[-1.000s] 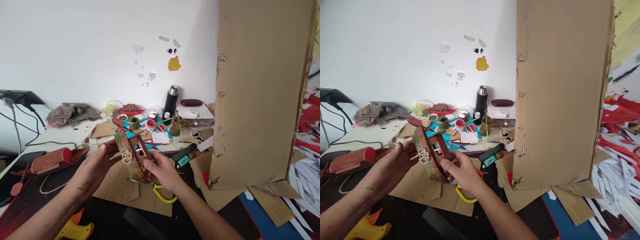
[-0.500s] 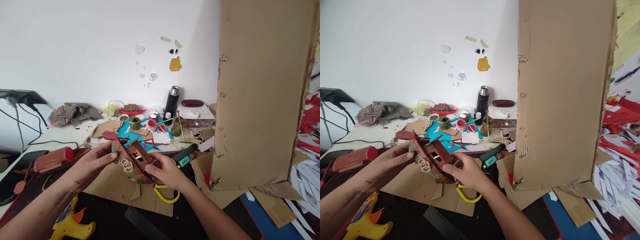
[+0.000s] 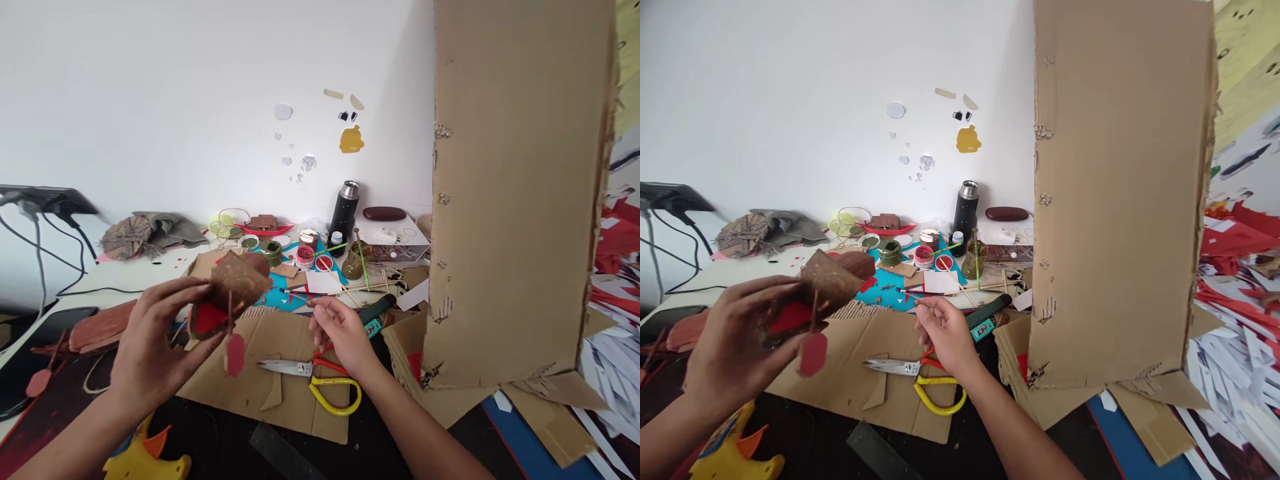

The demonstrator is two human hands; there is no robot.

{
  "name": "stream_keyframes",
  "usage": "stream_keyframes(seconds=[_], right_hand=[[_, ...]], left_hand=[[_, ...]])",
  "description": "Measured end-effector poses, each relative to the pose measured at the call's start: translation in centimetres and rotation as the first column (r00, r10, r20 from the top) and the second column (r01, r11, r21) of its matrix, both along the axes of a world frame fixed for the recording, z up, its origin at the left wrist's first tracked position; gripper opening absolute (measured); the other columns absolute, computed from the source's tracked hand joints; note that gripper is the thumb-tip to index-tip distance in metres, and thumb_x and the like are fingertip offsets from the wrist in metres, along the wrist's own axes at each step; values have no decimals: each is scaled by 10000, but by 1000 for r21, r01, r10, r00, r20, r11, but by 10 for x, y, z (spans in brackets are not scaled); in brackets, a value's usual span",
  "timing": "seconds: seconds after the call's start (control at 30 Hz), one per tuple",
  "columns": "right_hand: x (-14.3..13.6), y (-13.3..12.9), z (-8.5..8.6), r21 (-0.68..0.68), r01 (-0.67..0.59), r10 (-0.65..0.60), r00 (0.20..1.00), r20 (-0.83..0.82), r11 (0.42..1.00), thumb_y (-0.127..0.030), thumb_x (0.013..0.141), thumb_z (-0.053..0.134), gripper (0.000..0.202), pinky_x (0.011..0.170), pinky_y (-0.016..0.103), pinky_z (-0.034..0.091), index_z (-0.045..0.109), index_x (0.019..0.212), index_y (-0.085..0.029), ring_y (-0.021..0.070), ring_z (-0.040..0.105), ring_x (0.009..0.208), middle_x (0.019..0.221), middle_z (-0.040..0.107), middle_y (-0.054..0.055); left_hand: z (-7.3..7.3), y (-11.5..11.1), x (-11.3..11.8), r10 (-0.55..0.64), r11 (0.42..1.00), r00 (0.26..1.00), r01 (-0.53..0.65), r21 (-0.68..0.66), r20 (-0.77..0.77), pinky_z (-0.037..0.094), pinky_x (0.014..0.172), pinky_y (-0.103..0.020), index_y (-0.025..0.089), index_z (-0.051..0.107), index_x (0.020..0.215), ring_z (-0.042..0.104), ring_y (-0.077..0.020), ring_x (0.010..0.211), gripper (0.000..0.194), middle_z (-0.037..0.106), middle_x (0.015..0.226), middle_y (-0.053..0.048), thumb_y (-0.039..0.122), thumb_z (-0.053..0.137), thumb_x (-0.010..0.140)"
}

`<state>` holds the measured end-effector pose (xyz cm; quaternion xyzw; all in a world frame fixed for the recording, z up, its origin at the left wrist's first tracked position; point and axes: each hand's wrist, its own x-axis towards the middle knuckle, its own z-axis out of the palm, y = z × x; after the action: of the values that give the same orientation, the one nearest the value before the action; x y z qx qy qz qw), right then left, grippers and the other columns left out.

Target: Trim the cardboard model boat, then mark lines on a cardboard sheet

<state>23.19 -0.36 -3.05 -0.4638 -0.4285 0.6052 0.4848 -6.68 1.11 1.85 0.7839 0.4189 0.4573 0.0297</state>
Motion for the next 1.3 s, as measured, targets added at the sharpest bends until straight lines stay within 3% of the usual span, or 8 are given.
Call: stream_keyframes(seconds=[0.07, 0.17, 0.4, 0.6, 0.8, 0.97, 1.13, 1.3], right_hand=[[-5, -3, 2, -16, -33, 33, 999, -25, 999, -756, 849, 781, 611, 470, 238, 438, 689, 1055, -188, 111, 571, 523, 747, 653, -21], [-11, -8, 1, -35, -69, 68, 997, -46, 997, -761, 830, 795, 618, 475, 235, 441, 681, 1016, -183, 100, 557, 497, 701, 641, -35], [-12, -15, -1, -52, -74, 73, 997, -20, 996, -789, 819, 781, 610, 467, 235, 425, 585, 830, -212, 103, 525, 464, 582, 556, -69], [-9, -14, 1, -77, -21, 19, 1000, -23, 997, -769, 808, 800, 593, 467, 232, 427, 636, 873, -203, 99, 515, 455, 586, 568, -67], [-6, -12, 6, -81, 33, -37, 998, -48, 996, -773, 809, 793, 613, 416, 213, 335, 688, 995, -198, 84, 438, 431, 597, 557, -70], [-3, -8, 15, -38, 7, -8, 1000, -28, 999, -752, 853, 763, 601, 416, 216, 244, 705, 1057, -189, 83, 368, 453, 593, 543, -61], [0, -4, 20, -22, -10, 9, 999, -45, 1000, -742, 840, 788, 610, 441, 219, 247, 709, 1082, -187, 99, 393, 501, 598, 540, -55], [-2, -6, 17, -26, -22, 20, 999, -51, 999, -743, 857, 774, 606, 446, 226, 246, 697, 1092, -189, 98, 379, 486, 584, 518, -68]], left_hand=[[-5, -1, -2, 32, 976, 983, 8, 217, -180, 570, 1013, -492, 382, 491, 1586, 663, -317, 1202, 810, 665, 1351, -103, 209, 839, 876], [-11, -3, -7, 7, 925, 939, 124, 358, -343, 563, 1004, -474, 337, 430, 1643, 667, -316, 1201, 906, 664, 1368, -138, 80, 802, 858], [-19, -17, -8, 33, 913, 862, 180, 366, -506, 491, 1183, -490, 333, 647, 1449, 675, -265, 1248, 653, 697, 1420, -97, 14, 741, 887], [-18, -18, -1, 40, 835, 811, 294, 466, -584, 444, 1258, -447, 363, 732, 1335, 709, -217, 1214, 470, 742, 1412, -39, 84, 683, 959], [-32, -20, -7, -19, 891, 822, 272, 363, -569, 507, 1219, -426, 419, 663, 1443, 739, -241, 1258, 596, 748, 1433, -23, 94, 708, 945], [-37, -19, -10, -40, 892, 818, 289, 348, -574, 520, 1200, -409, 468, 651, 1443, 734, -227, 1257, 603, 754, 1423, 13, 118, 698, 955], [-23, -16, 3, -84, 961, 944, 162, 224, -319, 534, 1128, -489, 352, 503, 1605, 681, -307, 1276, 781, 703, 1419, -124, 81, 733, 910], [-16, -10, 11, -12, 998, 990, 19, 53, -139, 568, 1043, -471, 392, 498, 1550, 649, -310, 1290, 690, 640, 1411, -92, 211, 761, 938]])
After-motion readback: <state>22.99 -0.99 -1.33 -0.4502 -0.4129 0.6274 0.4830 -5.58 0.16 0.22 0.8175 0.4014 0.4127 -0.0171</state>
